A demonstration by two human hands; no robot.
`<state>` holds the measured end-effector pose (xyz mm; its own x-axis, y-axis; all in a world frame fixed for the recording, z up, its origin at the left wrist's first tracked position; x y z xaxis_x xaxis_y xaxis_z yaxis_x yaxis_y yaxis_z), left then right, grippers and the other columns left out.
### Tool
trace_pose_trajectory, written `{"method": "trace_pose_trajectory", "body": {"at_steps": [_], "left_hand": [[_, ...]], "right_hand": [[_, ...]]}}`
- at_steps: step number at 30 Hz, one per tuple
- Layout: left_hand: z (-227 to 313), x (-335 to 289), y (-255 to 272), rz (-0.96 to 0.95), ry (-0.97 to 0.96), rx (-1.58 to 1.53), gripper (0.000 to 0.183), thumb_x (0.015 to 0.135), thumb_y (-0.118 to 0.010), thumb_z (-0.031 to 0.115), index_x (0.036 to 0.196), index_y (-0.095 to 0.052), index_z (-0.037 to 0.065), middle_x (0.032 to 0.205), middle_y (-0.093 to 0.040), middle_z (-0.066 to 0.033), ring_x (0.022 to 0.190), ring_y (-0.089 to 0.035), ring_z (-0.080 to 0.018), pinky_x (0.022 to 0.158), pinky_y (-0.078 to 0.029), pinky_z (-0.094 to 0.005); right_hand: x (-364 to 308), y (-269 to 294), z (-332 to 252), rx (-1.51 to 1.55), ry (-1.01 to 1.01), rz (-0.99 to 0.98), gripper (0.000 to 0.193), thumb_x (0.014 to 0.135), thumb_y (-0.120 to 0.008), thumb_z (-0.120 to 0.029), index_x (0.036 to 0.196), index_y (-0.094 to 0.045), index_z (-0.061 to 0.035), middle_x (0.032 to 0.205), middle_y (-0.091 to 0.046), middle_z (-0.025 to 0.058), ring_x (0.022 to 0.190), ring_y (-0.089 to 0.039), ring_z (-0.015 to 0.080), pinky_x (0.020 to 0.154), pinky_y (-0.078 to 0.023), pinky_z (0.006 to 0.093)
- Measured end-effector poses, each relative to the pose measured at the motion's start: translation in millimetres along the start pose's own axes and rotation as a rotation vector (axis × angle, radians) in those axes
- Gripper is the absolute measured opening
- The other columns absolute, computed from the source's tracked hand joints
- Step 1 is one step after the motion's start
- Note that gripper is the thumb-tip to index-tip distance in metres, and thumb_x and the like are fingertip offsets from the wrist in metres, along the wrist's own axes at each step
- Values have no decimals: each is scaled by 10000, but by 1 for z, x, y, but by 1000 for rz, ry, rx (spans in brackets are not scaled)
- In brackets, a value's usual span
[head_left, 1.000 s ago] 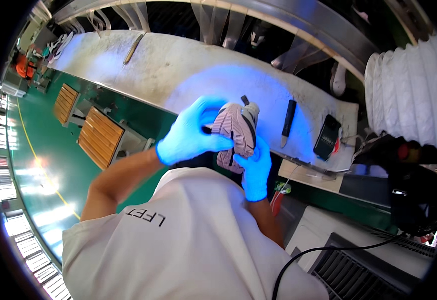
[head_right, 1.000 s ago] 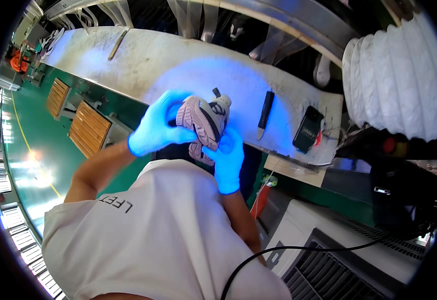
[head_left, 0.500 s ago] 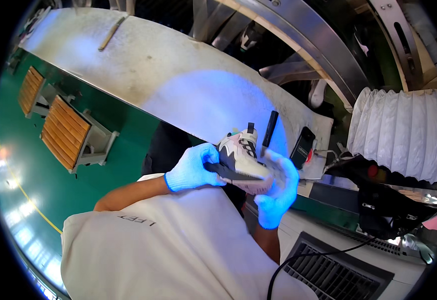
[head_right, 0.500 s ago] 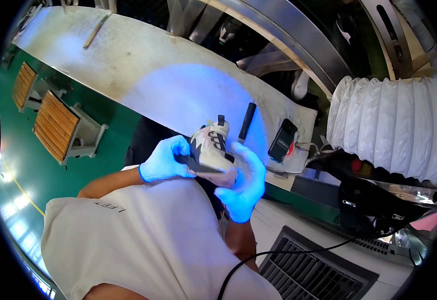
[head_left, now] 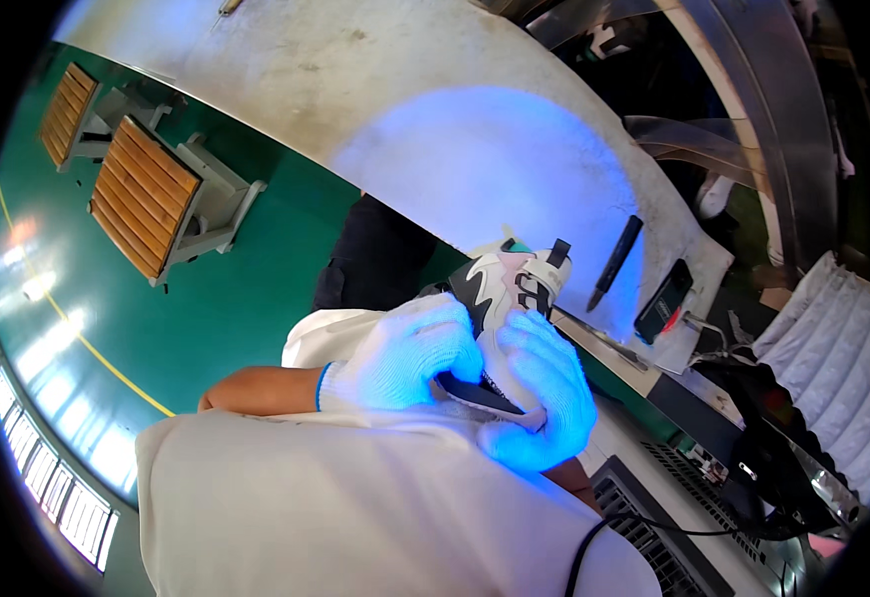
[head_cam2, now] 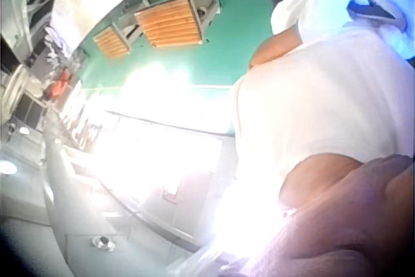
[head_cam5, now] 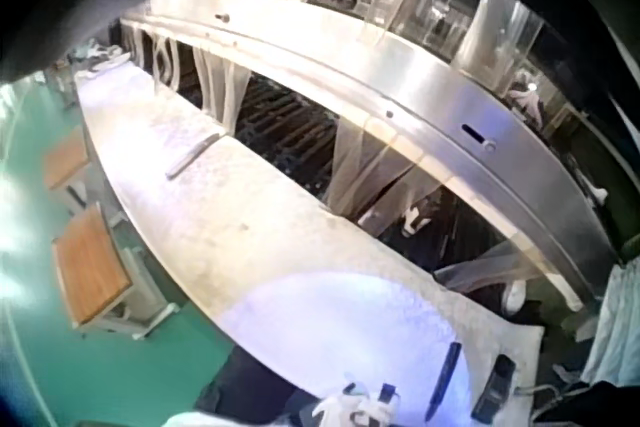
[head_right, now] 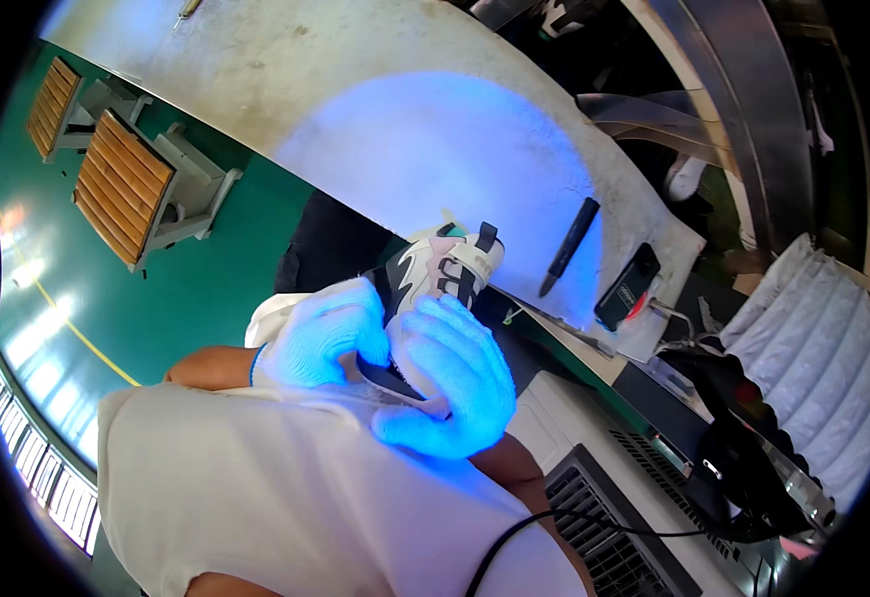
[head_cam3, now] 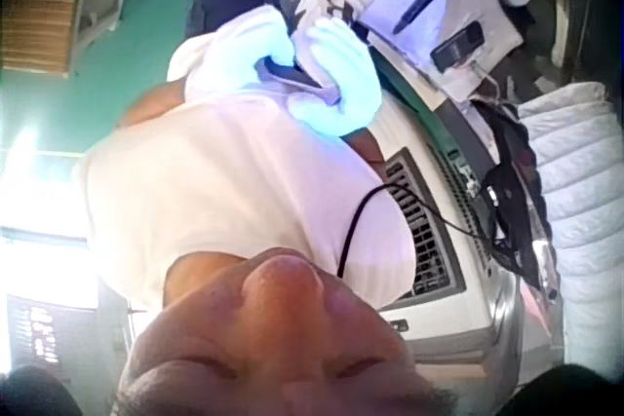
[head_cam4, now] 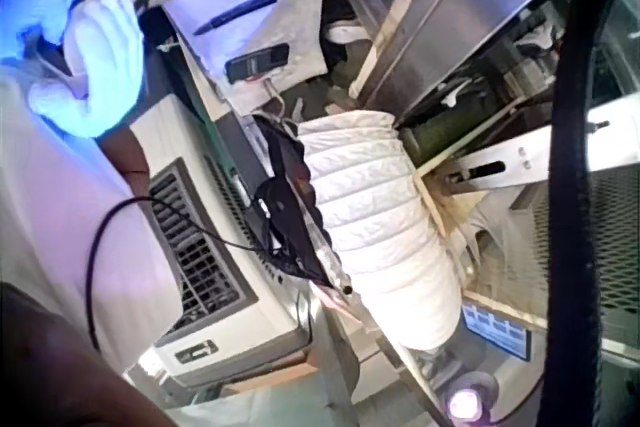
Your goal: The person repeatedly cleans sneakers on a factory workbench using a small brush and a cloth. They scrub the sole and wipe the upper, then place the shoe on a conveyor belt and retrieve another to repeat the process.
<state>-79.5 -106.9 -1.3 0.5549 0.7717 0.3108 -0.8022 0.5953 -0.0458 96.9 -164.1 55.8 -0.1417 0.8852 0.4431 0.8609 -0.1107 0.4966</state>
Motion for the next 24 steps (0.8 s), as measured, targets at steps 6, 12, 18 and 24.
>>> {"method": "trace_pose_trajectory", "body": {"at_steps": [6, 12, 18, 24], "left_hand": [[15, -4, 5, -18, -363, 220, 253, 834, -865, 159, 1047, -756, 79, 994, -705, -99, 869, -693, -287, 746, -543, -409], [22, 29, -2, -280, -383, 296, 148, 808, -837, 167, 923, -763, 111, 921, -694, -44, 790, -681, -238, 610, -522, -386], [19, 57, -33, -423, -329, 132, 226, 879, -844, 179, 1062, -728, 117, 930, -712, -50, 801, -721, -230, 614, -562, -346], [-3, 48, -42, -468, -150, 99, 380, 779, -928, 281, 1037, -702, 117, 987, -716, -115, 856, -749, -337, 707, -623, -421]], "right_hand": [[3, -8, 8, 5, 30, 48, 710, 1009, -781, -570, 1242, -723, 97, 1171, -787, 306, 1068, -778, 488, 992, -616, 634], [5, 3, 2, 38, -56, 81, 412, 750, -986, -231, 1082, -822, -49, 1108, -800, 239, 1038, -777, 416, 996, -636, 601], [-24, 23, 12, 237, 71, 181, 477, 682, -984, -167, 1102, -802, -36, 1154, -790, 246, 1067, -765, 437, 1069, -585, 647], [-76, 19, 14, 171, -163, 227, 484, 709, -986, -143, 1140, -788, -47, 1199, -787, 237, 1131, -762, 436, 1100, -570, 655]]}}
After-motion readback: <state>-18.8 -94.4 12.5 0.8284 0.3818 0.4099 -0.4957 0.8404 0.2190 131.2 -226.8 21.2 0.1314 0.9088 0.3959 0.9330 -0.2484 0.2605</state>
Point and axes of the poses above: each hand's wrist, its own x-axis towards the middle knuckle, its own y-axis out of the back of the hand, z = x × y, the point moved 4 cm from there along x, towards the middle knuckle
